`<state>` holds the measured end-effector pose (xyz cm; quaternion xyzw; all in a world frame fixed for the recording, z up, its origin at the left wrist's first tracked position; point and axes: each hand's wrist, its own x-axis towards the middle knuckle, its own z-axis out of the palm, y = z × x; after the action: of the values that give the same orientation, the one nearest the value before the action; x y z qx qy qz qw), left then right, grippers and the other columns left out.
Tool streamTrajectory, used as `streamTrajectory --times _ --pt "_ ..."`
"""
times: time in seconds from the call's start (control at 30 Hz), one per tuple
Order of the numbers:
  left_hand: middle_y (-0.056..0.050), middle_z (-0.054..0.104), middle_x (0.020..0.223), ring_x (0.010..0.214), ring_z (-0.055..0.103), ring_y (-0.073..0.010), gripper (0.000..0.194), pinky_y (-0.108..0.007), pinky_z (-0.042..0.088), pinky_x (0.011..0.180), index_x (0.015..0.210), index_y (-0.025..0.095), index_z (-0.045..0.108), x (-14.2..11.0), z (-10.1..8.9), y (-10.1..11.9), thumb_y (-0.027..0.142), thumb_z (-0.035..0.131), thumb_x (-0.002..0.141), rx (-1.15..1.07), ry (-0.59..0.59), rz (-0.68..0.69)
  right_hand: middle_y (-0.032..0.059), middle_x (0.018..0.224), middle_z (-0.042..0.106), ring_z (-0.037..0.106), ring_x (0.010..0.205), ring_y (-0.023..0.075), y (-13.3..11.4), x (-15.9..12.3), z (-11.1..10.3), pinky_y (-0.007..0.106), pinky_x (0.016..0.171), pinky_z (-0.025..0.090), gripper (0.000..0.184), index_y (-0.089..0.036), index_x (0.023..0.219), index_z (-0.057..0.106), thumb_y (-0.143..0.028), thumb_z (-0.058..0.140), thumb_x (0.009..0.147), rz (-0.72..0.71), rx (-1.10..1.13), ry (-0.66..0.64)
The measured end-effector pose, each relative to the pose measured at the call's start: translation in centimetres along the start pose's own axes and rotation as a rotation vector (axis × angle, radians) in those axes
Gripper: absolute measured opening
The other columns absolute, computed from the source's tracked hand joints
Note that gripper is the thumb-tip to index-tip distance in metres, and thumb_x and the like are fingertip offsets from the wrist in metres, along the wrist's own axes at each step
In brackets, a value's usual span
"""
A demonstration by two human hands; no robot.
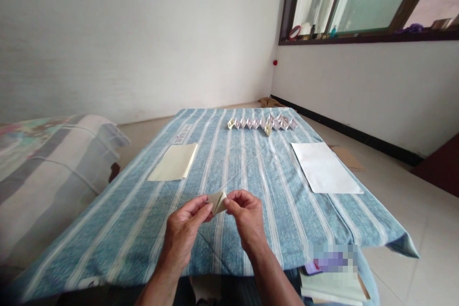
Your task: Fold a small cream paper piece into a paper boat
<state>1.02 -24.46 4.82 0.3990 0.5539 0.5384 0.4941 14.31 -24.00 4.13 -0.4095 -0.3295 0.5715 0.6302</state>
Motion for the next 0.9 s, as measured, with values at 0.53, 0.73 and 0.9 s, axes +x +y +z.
streamTrajectory --times 0.53,0.73,0.9 --pt "-0.002 0.074 0.081 0.071 0.064 -0.013 0.05 -0.022 0.046 0.065 0.112 0.016 0.068 0.3 -0.4 -1.0 0.031 0.083 0.067 -0.25 -0.077 0.001 -0.0032 0.064 0.062 0.052 0.06 0.0089 0.7 -0.2 0.0 0.021 0.06 0.039 0.015 -0.018 0.072 0.07 -0.027 0.081 0.067 -0.041 0.008 -0.111" --pt "-0.002 0.074 0.079 0.069 0.063 -0.0117 0.048 -0.021 0.046 0.064 0.11 0.017 0.069 0.1 -0.5 -0.9 0.03 0.083 0.066 -0.307 -0.072 0.023 -0.0024 0.069 0.065 0.056 0.064 0.0099 0.2 -0.5 0.1 0.021 0.062 0.044 0.017 -0.02 0.077 0.071 -0.029 0.081 0.068 -0.102 0.04 -0.095" --pt "-0.001 0.073 0.074 0.068 0.064 -0.0132 0.046 -0.021 0.046 0.062 0.107 0.017 0.069 -0.1 -0.5 -0.5 0.029 0.084 0.065 -0.341 -0.099 0.022 -0.0021 0.064 0.062 0.054 0.061 0.0098 -0.3 -0.8 0.3 0.022 0.061 0.046 0.016 -0.018 0.071 0.07 -0.033 0.076 0.074 -0.127 0.011 -0.143"
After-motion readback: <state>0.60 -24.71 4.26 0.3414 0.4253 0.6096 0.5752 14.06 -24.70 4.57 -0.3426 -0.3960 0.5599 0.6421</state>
